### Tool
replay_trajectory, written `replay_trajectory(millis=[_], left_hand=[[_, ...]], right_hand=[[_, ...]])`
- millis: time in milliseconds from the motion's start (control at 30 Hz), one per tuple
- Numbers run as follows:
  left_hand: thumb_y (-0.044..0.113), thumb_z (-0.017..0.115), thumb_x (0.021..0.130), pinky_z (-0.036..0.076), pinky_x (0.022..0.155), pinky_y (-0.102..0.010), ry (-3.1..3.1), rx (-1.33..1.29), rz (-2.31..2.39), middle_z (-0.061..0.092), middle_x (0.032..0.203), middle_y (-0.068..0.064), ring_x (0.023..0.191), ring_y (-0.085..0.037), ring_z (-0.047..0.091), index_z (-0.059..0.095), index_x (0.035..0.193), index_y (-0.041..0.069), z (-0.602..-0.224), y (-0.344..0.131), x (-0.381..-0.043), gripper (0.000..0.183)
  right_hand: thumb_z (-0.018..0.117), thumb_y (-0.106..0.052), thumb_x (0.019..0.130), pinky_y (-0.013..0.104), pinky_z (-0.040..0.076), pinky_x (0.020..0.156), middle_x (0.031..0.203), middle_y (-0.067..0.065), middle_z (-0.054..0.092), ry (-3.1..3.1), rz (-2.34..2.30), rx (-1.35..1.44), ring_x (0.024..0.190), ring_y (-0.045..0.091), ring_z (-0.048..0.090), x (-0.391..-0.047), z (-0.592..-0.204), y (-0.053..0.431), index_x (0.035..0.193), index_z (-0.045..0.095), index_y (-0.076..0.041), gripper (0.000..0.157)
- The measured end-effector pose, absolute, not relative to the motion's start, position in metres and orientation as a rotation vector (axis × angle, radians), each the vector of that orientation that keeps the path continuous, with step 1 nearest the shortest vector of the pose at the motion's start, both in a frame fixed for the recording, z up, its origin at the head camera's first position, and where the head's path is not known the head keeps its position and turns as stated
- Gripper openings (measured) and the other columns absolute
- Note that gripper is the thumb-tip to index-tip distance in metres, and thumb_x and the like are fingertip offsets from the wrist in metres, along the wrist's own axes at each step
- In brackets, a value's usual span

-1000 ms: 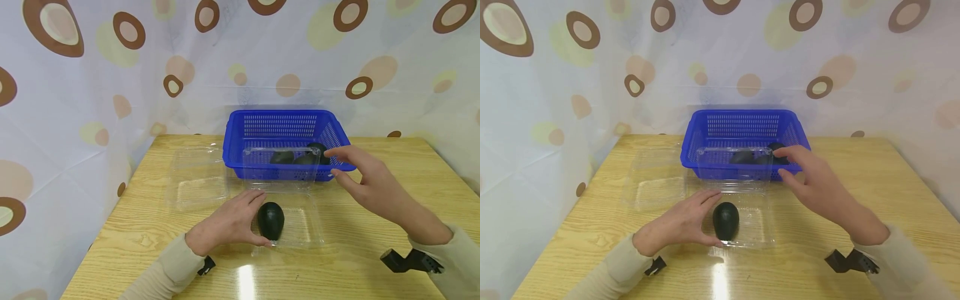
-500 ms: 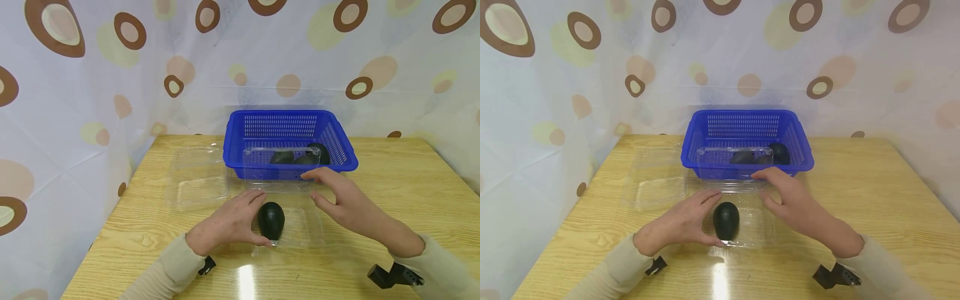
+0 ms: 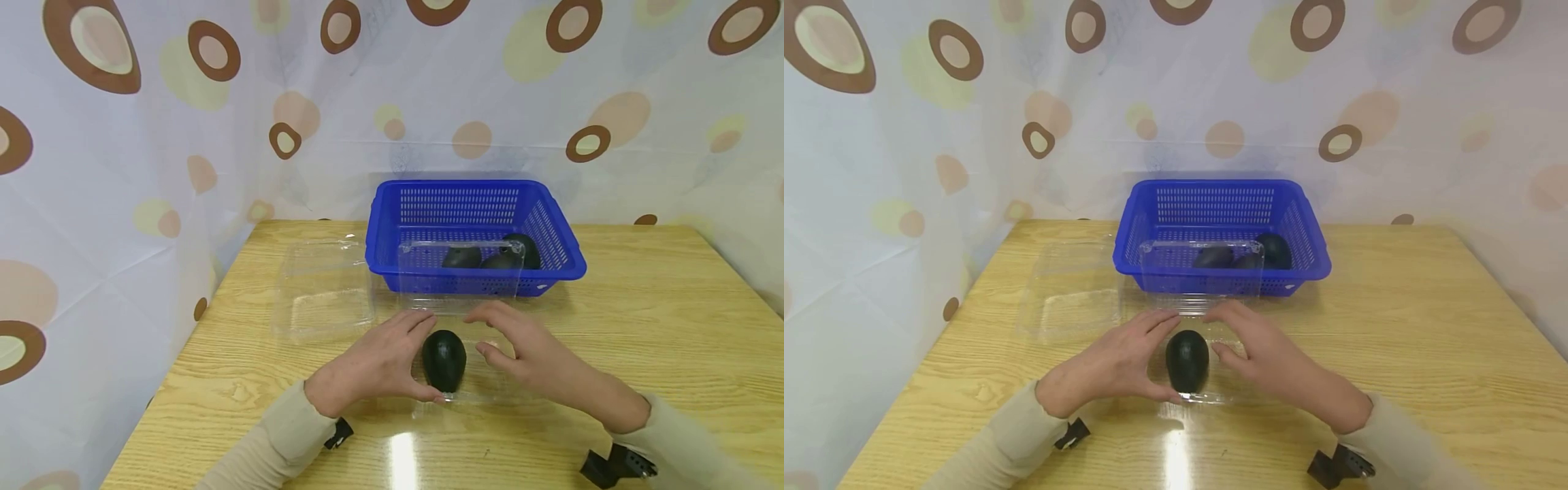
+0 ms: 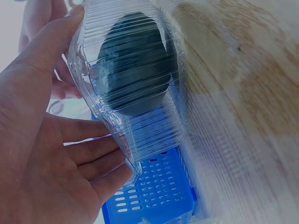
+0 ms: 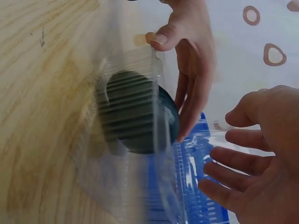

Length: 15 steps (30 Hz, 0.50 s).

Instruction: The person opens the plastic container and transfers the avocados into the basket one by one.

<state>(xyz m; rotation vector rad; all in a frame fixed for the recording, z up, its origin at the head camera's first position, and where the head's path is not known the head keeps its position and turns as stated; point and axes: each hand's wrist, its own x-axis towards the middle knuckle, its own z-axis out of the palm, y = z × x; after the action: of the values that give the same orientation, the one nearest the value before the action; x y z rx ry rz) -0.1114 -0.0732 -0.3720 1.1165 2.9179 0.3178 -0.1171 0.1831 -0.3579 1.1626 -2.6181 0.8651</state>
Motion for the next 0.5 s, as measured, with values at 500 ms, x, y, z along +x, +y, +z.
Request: replay_trajectory(millis=[500], left_hand=[[0.072,0.074,0.070,0.032,0.121,-0.037,2.911,1.138,0.318,0.041,0.155,-0.014,0.145,-0.027,0.038,0.036,0.152,0.003,-0.371,-0.073,-0.112,0.113]], right_hand=[[0.070,-0.009,0.089,0.048,0.054,0.095,0.127,0.010,0.063,-2.575,0.778,1.312,0.117,0.027,0.061,-0.119,-0.380,0.159,0.120,0.064,-0.004,0.032]])
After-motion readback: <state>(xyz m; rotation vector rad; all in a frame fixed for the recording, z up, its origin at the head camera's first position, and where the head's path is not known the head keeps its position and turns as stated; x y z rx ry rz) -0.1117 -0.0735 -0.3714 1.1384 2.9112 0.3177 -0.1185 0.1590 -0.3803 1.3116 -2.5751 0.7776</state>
